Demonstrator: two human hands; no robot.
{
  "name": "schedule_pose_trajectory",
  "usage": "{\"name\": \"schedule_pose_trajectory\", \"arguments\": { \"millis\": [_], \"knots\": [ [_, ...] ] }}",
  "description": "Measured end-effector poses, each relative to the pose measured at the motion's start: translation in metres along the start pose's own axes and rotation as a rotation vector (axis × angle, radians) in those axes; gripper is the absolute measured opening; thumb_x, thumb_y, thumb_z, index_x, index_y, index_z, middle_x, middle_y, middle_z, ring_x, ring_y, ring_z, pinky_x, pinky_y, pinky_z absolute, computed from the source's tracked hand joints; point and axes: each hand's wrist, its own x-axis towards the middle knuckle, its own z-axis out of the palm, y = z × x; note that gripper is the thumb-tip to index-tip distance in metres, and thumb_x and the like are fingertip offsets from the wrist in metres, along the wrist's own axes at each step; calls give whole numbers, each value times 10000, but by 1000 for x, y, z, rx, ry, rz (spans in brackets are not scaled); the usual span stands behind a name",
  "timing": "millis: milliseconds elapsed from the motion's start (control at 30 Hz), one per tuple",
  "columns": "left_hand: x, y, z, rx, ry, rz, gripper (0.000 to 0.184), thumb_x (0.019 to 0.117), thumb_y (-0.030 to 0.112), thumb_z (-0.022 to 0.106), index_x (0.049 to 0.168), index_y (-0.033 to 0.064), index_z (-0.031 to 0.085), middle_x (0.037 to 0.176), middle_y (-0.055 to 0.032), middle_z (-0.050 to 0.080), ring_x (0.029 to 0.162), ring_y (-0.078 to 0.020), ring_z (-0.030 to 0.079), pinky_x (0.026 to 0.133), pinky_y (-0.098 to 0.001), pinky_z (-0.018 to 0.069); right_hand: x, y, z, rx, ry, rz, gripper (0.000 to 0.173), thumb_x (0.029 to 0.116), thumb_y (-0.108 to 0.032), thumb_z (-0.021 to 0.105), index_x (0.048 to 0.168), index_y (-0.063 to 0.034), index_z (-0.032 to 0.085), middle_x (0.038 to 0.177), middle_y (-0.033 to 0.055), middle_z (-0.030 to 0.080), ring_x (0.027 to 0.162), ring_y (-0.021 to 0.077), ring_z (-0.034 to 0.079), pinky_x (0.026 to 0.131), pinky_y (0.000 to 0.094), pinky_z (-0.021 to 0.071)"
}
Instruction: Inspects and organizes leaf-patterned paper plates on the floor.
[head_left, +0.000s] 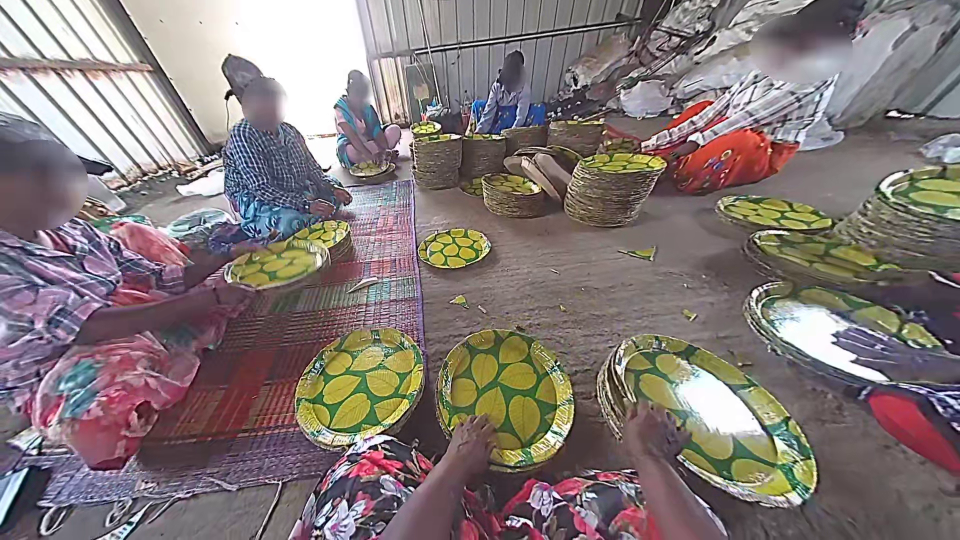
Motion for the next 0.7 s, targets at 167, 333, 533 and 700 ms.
{"name": "schedule_pose_trajectory", "arguments": {
  "millis": [167,333,533,700],
  "knots": [
    [-6,9,-8,-167,214,-83,646,1094,338,464,1637,69,240,1683,-183,276,1548,-358,296,1228,-604,257,-15,-8,3,95,389,-489,228,989,16,554,1115,132,704,1153,333,693,1130,522,655,932,688,480],
    [5,3,-2,-28,1023,0,678,1046,408,332,1493,-84,462,1567,-323,407,1480,-480,378,1211,-684,183,-47,-36,27,151,-100,-1105,210,960,27,592,1072,30,770,1103,246,744,1082,434,715,942,587,563],
    [-5,1,-4,-20,115,-152,617,1081,369,478,1632,149,307,1725,-118,181,1610,-305,80,1242,-665,-37,-37,-47,36,-301,-697,-854,344,980,-66,593,1313,-30,673,1426,201,604,1402,390,494,1216,649,213],
    [-7,-11,-29,-337,634,-572,681,1047,307,545,1614,33,286,1700,-223,184,1591,-365,151,1256,-628,91,-31,-39,31,-242,-551,-640,422,1033,15,451,1394,-82,646,1651,160,376,1577,353,240,1254,643,135]
  ]
}}
